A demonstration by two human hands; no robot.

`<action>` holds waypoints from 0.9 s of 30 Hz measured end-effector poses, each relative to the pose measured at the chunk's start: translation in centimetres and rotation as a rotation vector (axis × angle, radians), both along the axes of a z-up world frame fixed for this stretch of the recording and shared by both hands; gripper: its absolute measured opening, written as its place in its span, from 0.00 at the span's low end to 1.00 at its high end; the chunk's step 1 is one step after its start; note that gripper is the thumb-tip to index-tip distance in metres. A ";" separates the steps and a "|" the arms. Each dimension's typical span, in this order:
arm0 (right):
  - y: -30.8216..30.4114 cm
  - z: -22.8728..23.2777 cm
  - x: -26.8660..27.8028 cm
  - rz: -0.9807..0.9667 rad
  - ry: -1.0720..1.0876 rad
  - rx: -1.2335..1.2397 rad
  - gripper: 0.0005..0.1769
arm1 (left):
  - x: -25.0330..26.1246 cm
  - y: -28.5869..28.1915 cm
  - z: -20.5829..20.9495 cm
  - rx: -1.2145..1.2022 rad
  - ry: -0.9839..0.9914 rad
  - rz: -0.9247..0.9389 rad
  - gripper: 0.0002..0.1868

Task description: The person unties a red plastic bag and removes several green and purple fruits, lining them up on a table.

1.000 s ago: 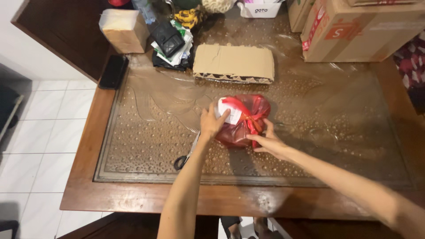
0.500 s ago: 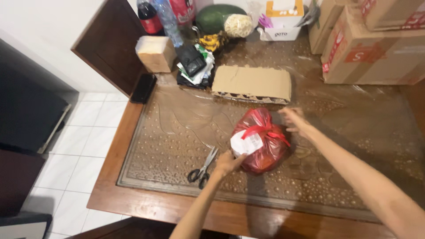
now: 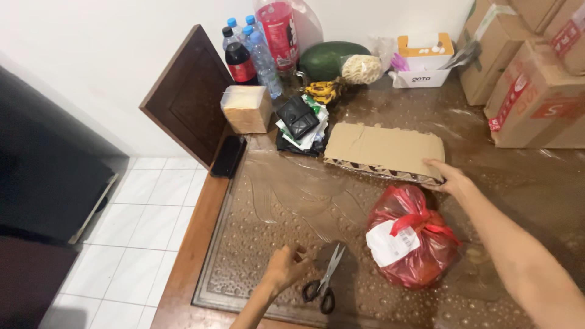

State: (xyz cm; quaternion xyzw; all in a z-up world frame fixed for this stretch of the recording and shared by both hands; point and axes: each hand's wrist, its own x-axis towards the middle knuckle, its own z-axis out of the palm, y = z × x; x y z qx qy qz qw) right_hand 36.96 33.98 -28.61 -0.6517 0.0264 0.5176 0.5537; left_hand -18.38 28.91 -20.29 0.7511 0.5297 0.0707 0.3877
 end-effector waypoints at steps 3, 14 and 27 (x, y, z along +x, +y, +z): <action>0.2 -0.6 0.8 0.067 -0.017 0.111 0.30 | 0.9 0.8 -0.6 -0.027 -0.023 0.061 0.21; 1.2 -0.7 6.0 -0.166 -0.142 0.227 0.32 | 4.4 0.7 2.1 -0.083 -0.171 0.096 0.15; 8.7 0.1 8.4 0.061 -0.259 0.272 0.23 | 7.7 1.5 1.2 -0.086 -0.258 0.076 0.19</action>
